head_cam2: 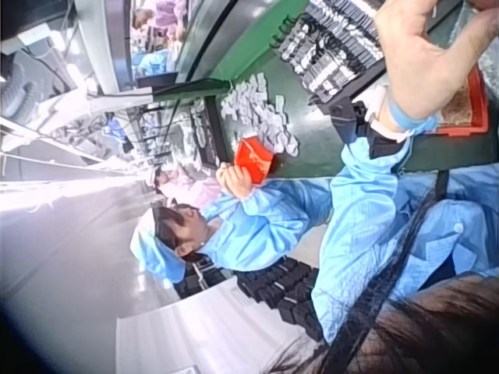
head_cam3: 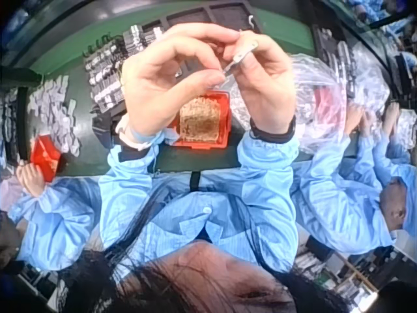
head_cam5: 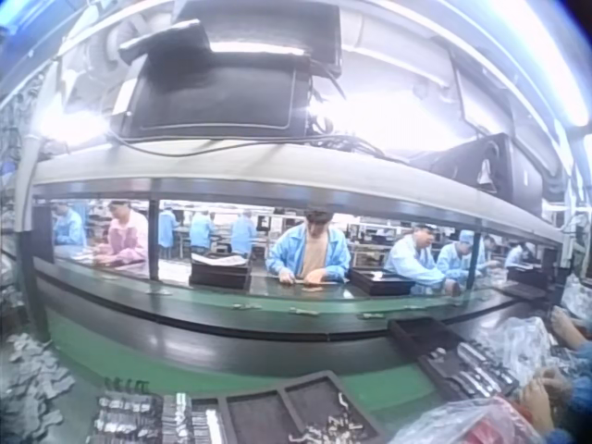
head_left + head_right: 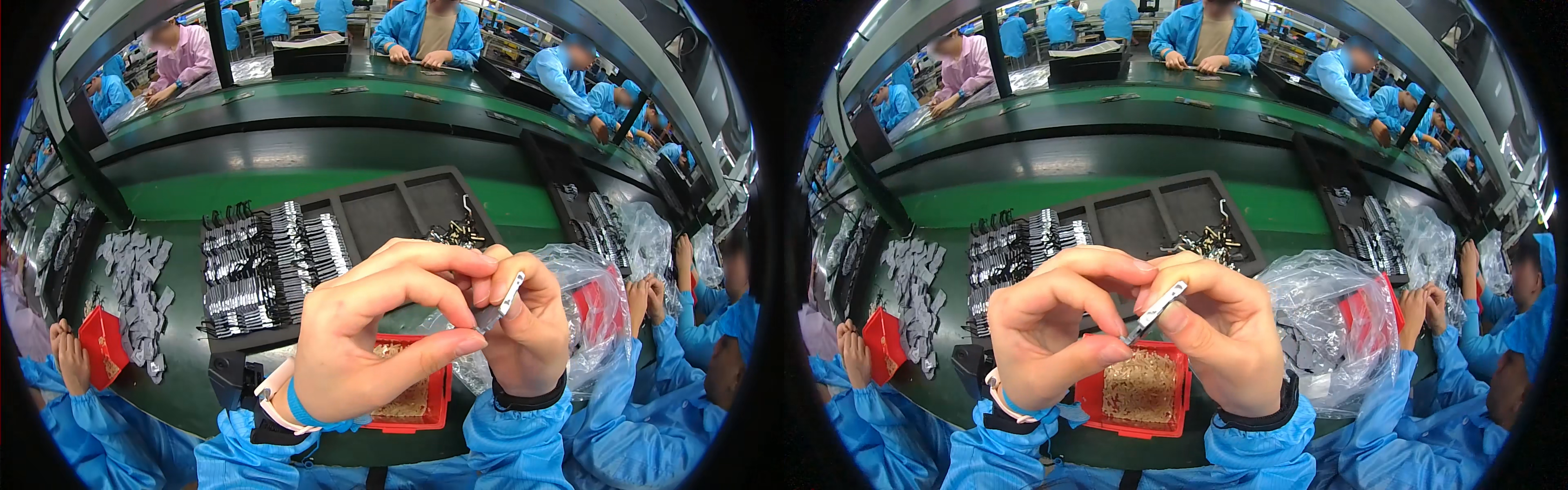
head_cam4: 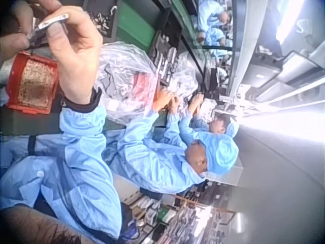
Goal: The recorder is assembling small plastic and wire components at a manufacturing workstation.
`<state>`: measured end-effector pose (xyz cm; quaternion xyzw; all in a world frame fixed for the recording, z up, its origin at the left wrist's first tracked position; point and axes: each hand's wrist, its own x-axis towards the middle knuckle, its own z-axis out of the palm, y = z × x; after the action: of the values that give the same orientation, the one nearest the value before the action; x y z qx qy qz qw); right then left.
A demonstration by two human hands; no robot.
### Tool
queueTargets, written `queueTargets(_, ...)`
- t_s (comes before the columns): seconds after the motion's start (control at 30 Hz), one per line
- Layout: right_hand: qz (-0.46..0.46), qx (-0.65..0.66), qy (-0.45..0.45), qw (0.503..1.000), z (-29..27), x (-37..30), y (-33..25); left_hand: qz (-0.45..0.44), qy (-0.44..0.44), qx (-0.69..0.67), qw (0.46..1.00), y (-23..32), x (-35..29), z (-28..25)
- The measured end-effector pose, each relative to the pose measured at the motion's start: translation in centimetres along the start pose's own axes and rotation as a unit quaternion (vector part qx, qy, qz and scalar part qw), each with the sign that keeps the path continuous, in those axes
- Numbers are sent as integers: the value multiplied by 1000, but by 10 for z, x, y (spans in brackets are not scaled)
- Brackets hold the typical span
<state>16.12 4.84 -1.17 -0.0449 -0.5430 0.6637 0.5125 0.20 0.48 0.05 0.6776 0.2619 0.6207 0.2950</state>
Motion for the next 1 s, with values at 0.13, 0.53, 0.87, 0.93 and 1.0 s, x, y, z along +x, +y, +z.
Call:
queueTargets(0.13,14,6,-17,1000,-2,2,1,-45,24,-46,998,-1,-3,3)
queueTargets(0.53,3,28,55,998,4,2,14,58,57,170,982,-1,2,0)
queueTargets(0.87,-75,-123,183,972,-5,12,-18,-23,145,466,872,-55,3,-79)
queueTargets(0.93,-87,-120,191,970,-10,12,-24,-75,111,498,857,-84,7,-97)
queueTargets(1.0,-94,-121,190,970,-12,10,-28,-79,84,535,837,-109,9,-105)
